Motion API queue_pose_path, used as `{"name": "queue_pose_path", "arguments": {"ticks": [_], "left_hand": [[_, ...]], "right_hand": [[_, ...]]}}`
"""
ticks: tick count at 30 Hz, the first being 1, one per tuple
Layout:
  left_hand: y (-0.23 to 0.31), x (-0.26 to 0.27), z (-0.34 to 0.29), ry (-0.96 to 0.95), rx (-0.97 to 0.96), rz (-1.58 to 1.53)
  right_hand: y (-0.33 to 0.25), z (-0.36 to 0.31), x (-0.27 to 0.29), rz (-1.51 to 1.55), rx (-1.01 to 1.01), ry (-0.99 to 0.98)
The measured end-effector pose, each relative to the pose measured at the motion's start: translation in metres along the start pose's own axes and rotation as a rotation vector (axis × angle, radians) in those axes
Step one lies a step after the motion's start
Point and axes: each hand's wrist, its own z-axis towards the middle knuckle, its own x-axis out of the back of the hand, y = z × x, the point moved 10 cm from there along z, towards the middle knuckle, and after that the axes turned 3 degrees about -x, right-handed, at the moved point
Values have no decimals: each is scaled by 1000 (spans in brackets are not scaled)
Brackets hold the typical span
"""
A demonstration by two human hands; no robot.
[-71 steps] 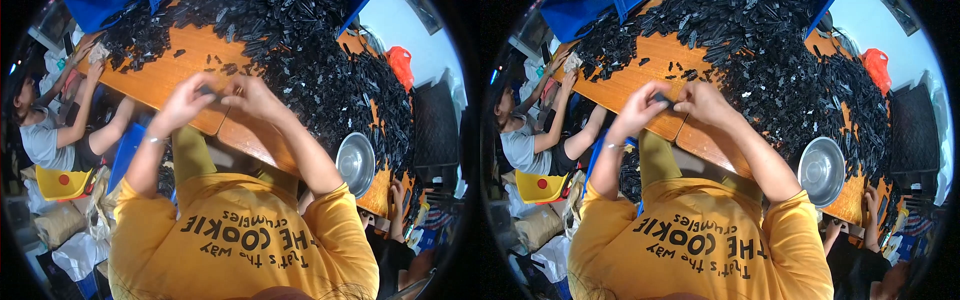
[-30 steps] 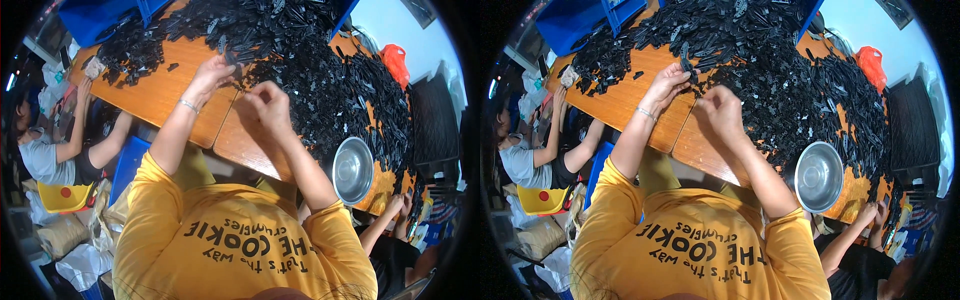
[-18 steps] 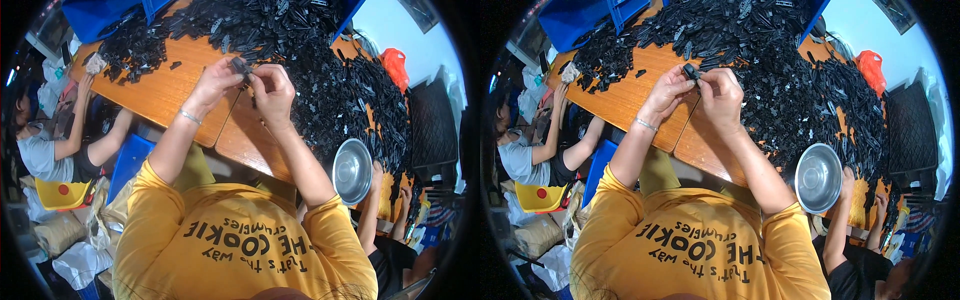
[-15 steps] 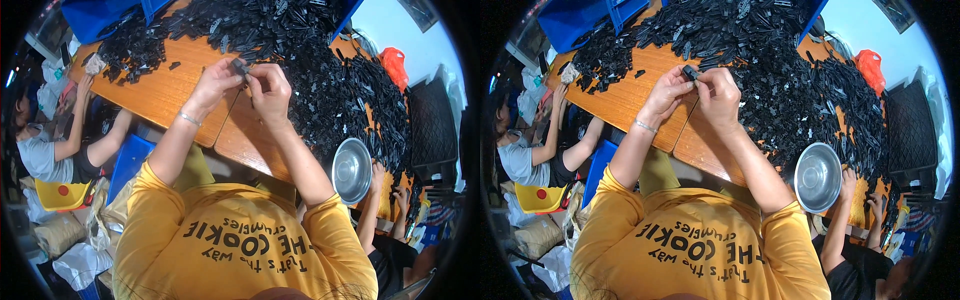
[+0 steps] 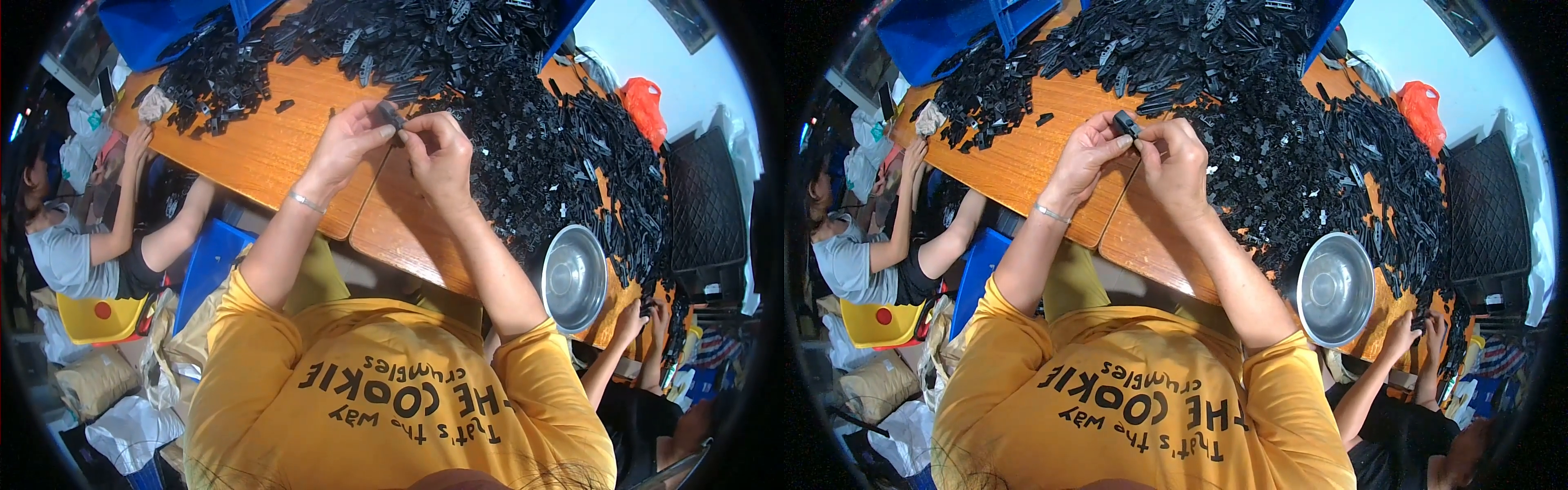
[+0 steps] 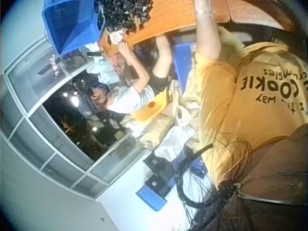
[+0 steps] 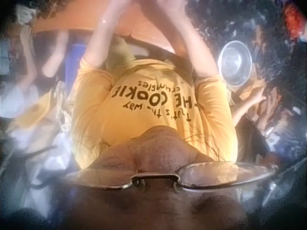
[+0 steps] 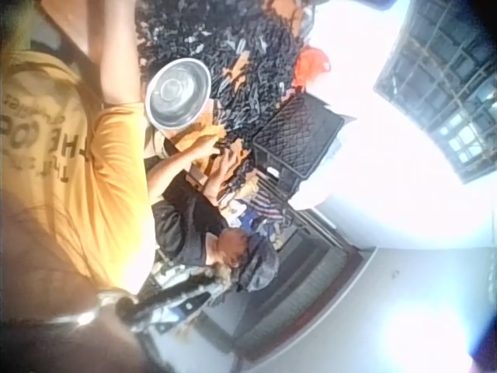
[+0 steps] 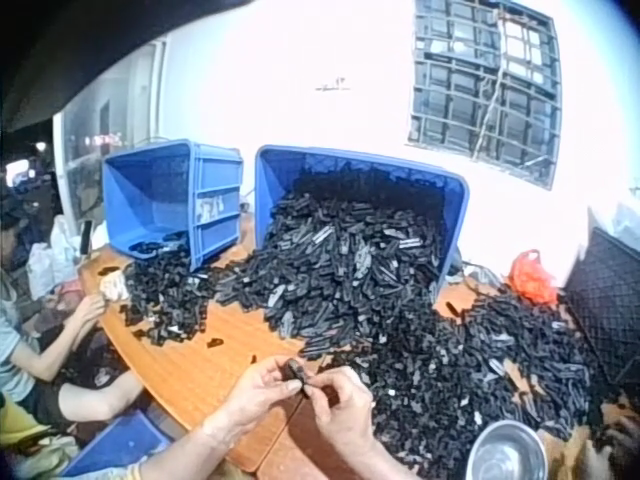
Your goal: The person assembles small plastic components by inserting small pieces into plastic parts by hand and placing them on the table.
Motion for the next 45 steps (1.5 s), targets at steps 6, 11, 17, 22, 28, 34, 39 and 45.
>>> {"name": "queue_pose_path", "arguments": {"ticks": [6,11,17,22,28,34,39,45], "left_hand": [[-5,14,-3,87,92,-95],[-1,8,-8,57,151,-103],[-6,9,-11,53,219,-44],[-9,11,-11,47,228,34],[-6,8,-24,40,250,212],[11,-4,-44,-12,20,341],[6,0,-75,-23,21,467],[27,58,-155,-81,293,505]], "right_hand": [[7,0,2,26,-71,-23],[-8,6,2,-42,21,-125],[-33,9,-8,-122,221,-245],[-37,5,-18,-218,344,-369],[-23,-3,-22,-285,341,-450],[5,-9,-24,-218,-19,-390],[23,-37,-51,-241,-248,-551],[25,-98,-133,173,-263,-910]]}}
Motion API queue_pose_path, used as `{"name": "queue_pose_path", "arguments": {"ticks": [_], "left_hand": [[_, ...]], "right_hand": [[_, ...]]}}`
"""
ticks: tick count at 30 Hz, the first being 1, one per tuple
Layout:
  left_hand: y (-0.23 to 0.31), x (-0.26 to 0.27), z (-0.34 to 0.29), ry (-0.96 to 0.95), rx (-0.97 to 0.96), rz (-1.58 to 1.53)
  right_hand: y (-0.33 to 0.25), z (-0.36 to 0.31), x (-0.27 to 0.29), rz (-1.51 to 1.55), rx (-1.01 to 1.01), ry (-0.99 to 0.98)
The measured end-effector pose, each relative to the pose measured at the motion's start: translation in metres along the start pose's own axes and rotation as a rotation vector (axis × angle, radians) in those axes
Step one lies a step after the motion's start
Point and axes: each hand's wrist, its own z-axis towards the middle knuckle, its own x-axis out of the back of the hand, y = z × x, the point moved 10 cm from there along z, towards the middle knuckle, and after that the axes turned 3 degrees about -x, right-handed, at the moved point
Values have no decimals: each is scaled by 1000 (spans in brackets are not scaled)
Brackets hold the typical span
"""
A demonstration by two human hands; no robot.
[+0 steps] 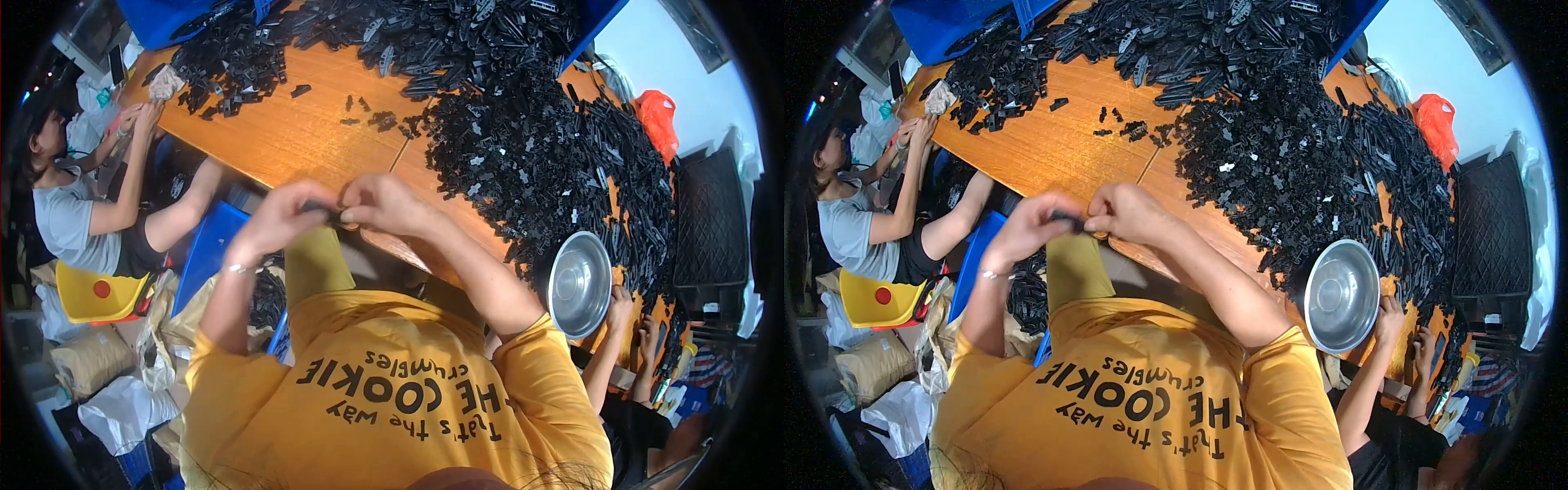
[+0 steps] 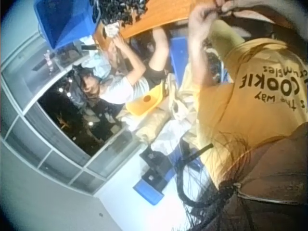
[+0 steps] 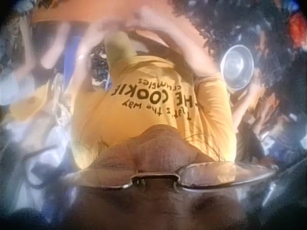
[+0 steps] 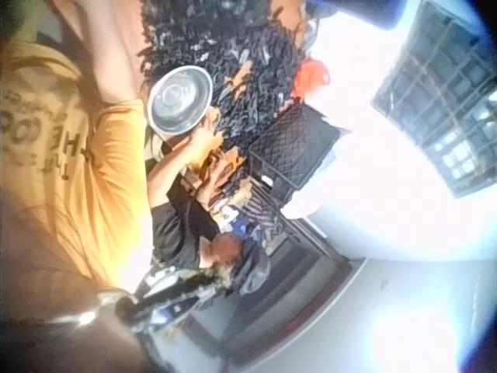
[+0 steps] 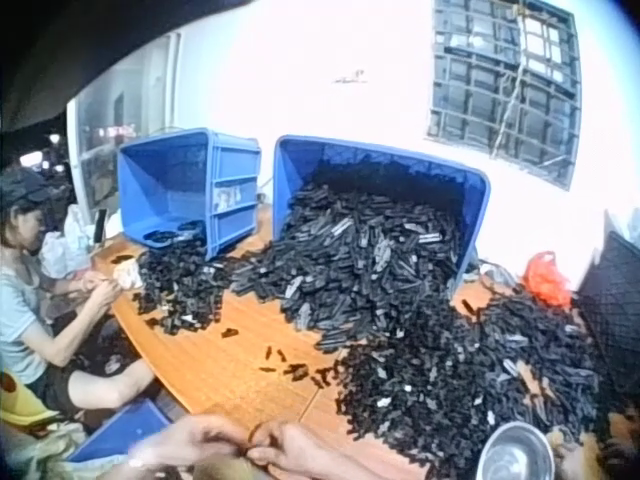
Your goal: The person assembles small plastic components by inserting small pieces into plastic parts by hand and placing them on the table.
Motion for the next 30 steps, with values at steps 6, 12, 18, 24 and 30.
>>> {"name": "queue_pose_path", "arguments": {"ticks": [6,12,18,24,30], "left_hand": [[10,89,-86,1,-91,786],[18,91,16,323,-66,464],[75,21,174,350,-385,813],[60,-28,267,352,-469,1108],[43,-19,278,388,-409,1063]], "right_hand": [[-10,23,81,-552,109,436],[18,58,103,-827,50,441],[13,60,76,-994,59,303],[-2,25,68,-890,150,343],[4,-2,84,-701,126,420]]}}
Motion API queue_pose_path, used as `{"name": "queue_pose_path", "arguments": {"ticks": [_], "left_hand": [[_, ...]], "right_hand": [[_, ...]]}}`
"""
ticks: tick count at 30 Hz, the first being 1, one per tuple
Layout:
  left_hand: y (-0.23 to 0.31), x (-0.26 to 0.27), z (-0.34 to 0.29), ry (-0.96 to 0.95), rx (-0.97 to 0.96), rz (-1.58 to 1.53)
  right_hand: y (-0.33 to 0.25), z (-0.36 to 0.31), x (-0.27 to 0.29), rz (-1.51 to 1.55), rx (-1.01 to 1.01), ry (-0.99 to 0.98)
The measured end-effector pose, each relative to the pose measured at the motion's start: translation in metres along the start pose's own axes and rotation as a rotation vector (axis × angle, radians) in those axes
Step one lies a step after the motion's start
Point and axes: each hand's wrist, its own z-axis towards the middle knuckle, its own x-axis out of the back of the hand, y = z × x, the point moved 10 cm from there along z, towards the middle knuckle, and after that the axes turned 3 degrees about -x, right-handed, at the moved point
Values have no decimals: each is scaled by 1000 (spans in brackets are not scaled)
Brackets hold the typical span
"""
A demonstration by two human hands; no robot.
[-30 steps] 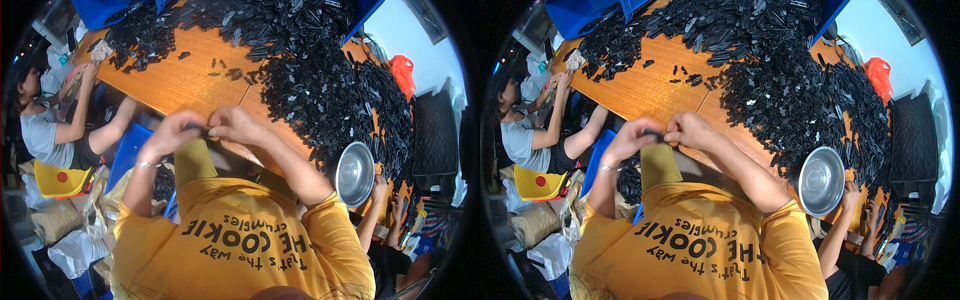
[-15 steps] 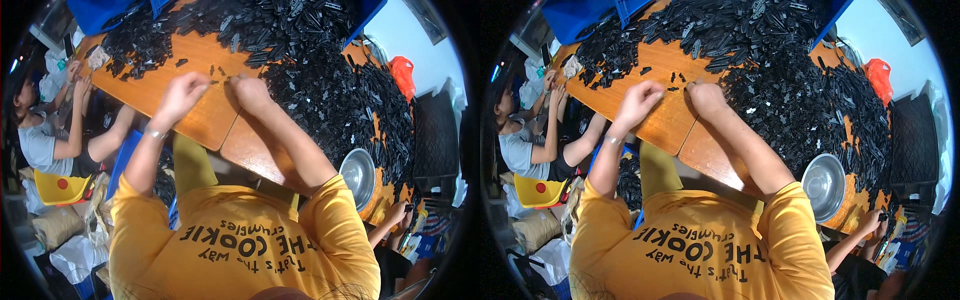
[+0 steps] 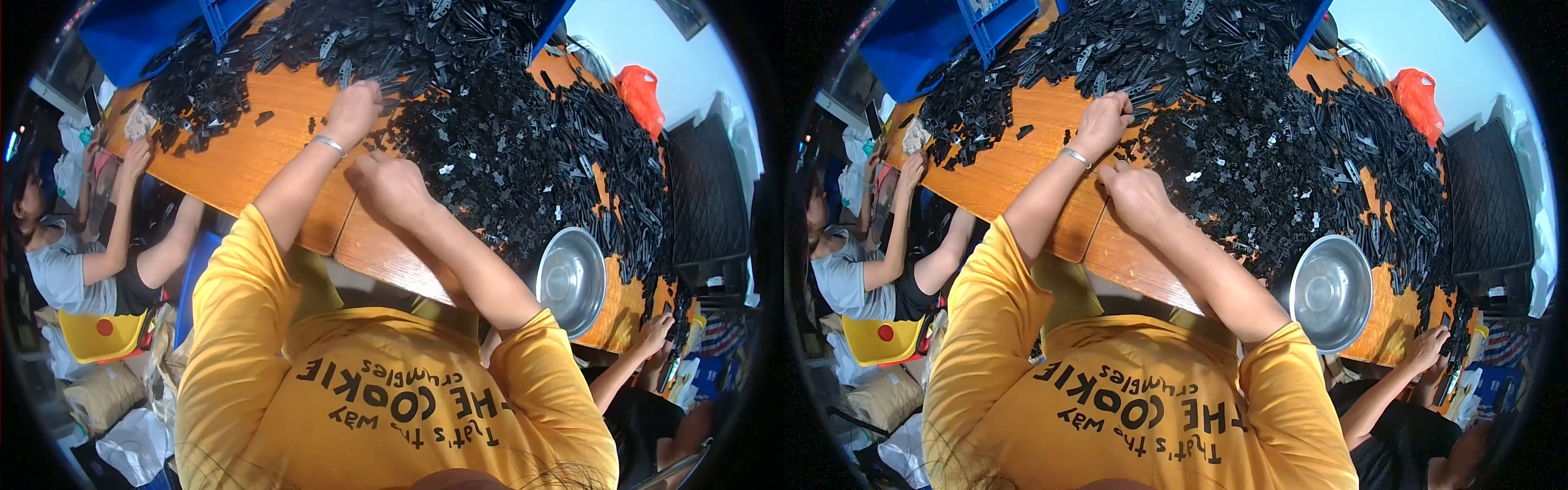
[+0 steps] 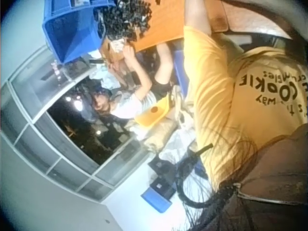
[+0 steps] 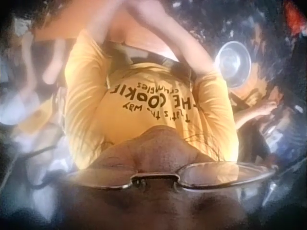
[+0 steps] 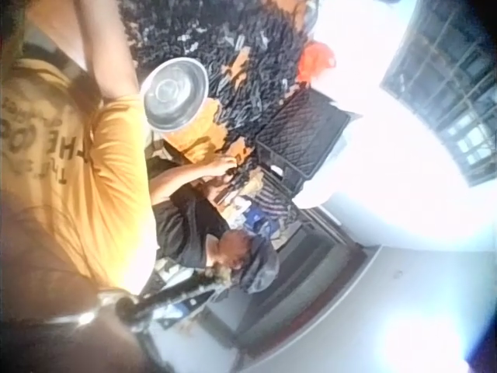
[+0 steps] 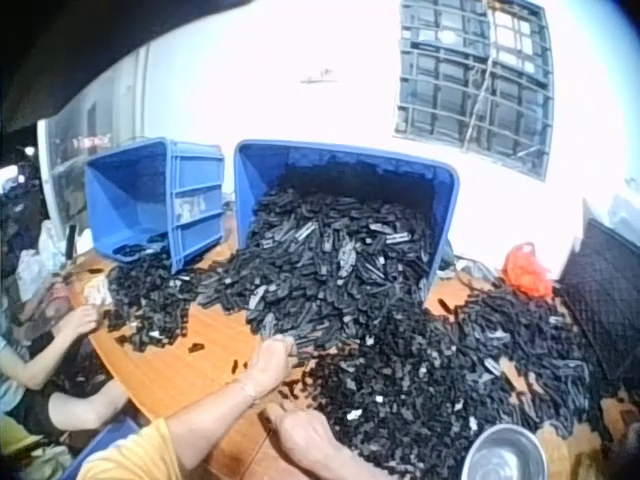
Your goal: The person assembles small plastic components by inserting small pieces into plastic parts by hand and placing them on the table.
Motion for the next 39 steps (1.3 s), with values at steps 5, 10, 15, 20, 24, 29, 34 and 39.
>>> {"name": "queue_pose_path", "arguments": {"ticks": [5,10,15,20,24,29,34,39], "left_hand": [[10,10,-21,-121,-34,-30],[3,24,-35,7,-18,-134],[-7,26,-40,40,38,-205],[-3,38,-48,18,82,-190],[21,60,-57,10,59,-340],[30,60,-71,-66,129,-727],[45,69,-78,-92,155,-1074],[41,67,-87,-112,246,-1140]], "right_hand": [[8,-13,9,178,-4,103],[16,-19,14,281,-80,147],[21,-15,44,318,-106,293],[36,-13,66,399,-178,399],[34,-14,86,364,-134,505],[19,-12,101,367,-68,566],[8,-16,106,331,17,563],[-4,-17,112,327,38,553]]}}
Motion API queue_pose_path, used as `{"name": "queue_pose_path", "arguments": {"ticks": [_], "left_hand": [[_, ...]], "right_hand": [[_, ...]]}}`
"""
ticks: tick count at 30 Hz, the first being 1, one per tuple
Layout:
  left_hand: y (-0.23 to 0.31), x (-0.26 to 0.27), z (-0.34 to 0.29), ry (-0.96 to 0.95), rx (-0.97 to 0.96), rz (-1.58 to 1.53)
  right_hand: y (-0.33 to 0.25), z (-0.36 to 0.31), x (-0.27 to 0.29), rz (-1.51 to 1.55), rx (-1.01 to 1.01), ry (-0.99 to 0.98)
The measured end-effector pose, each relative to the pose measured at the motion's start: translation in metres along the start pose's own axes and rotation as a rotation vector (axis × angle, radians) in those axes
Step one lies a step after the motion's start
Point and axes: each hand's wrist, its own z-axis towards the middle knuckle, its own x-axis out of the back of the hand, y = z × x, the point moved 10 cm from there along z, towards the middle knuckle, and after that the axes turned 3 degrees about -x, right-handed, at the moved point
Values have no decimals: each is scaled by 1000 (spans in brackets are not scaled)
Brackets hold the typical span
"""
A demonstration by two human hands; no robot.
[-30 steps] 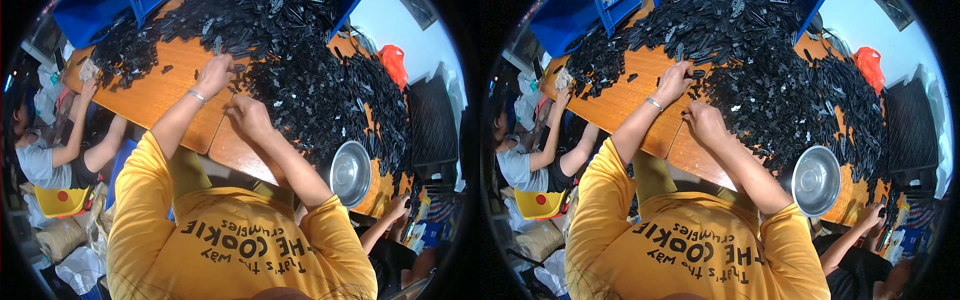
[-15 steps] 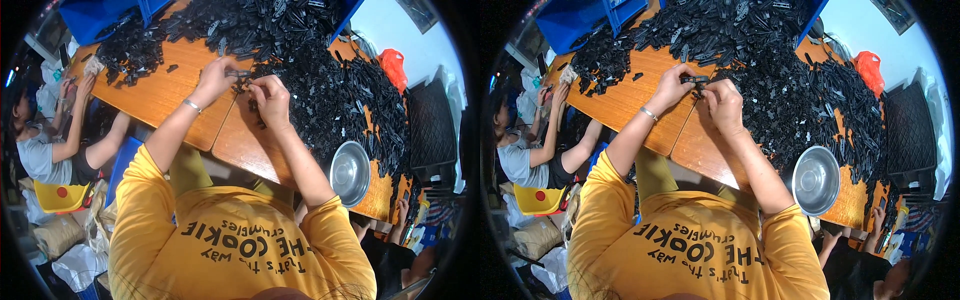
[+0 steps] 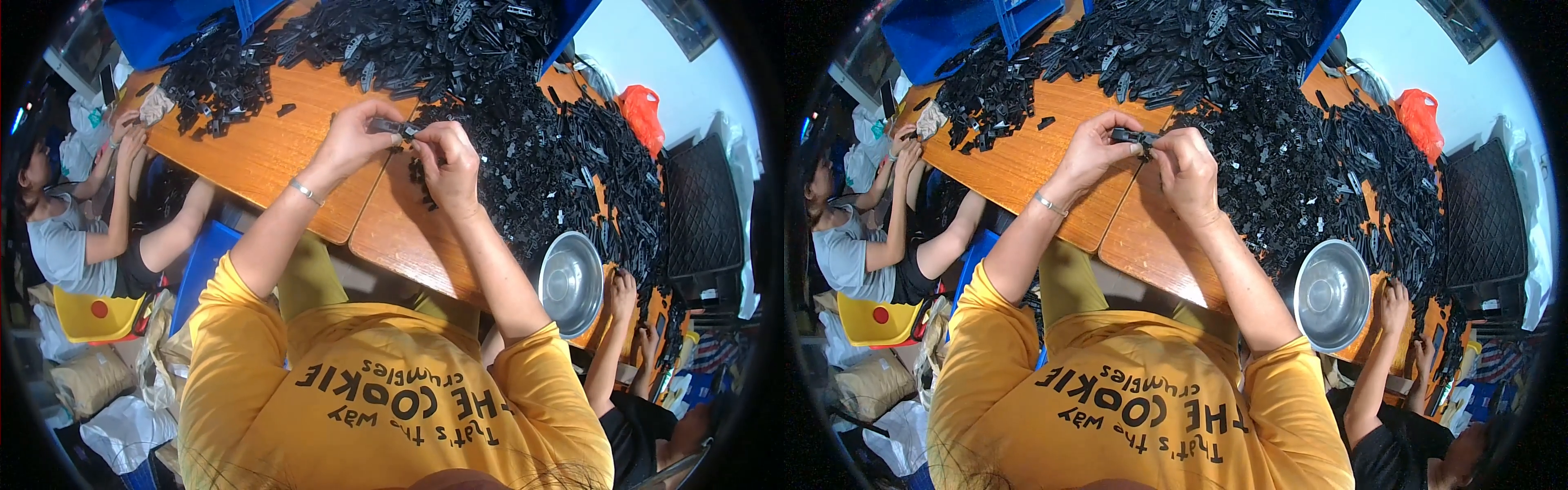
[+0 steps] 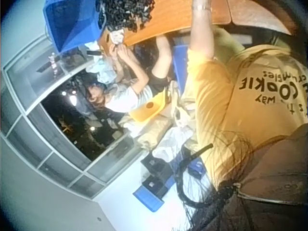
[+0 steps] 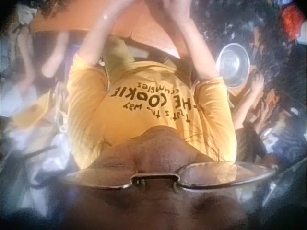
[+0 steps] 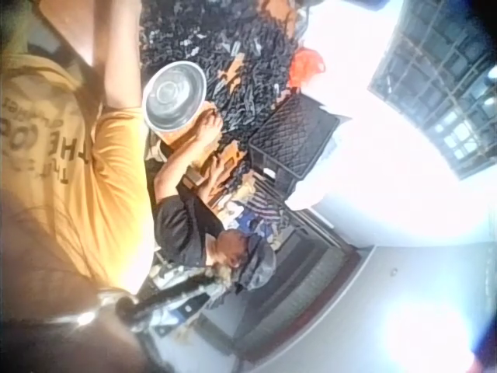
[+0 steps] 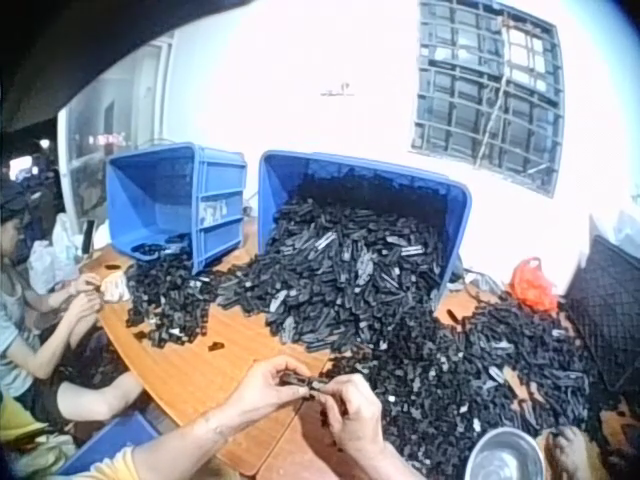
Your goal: The person assembles small plastic components by inserting small pieces into plastic parts by hand and placing them on the table.
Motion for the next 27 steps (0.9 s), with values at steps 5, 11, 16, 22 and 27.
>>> {"name": "queue_pose_path", "arguments": {"ticks": [5,11,16,22,27], "left_hand": [[-2,-5,-4,-19,30,-65],[0,-8,-5,-43,2,-53],[-3,-7,-9,-68,24,45],[-6,-8,-17,-111,62,-66],[5,-9,-37,-104,-65,162]], "right_hand": [[-19,7,-2,-15,83,-13],[-25,11,-9,-77,168,-99],[-20,5,-14,-141,169,-156],[11,3,-18,-35,-104,-228],[55,-25,-48,104,-463,-376]]}}
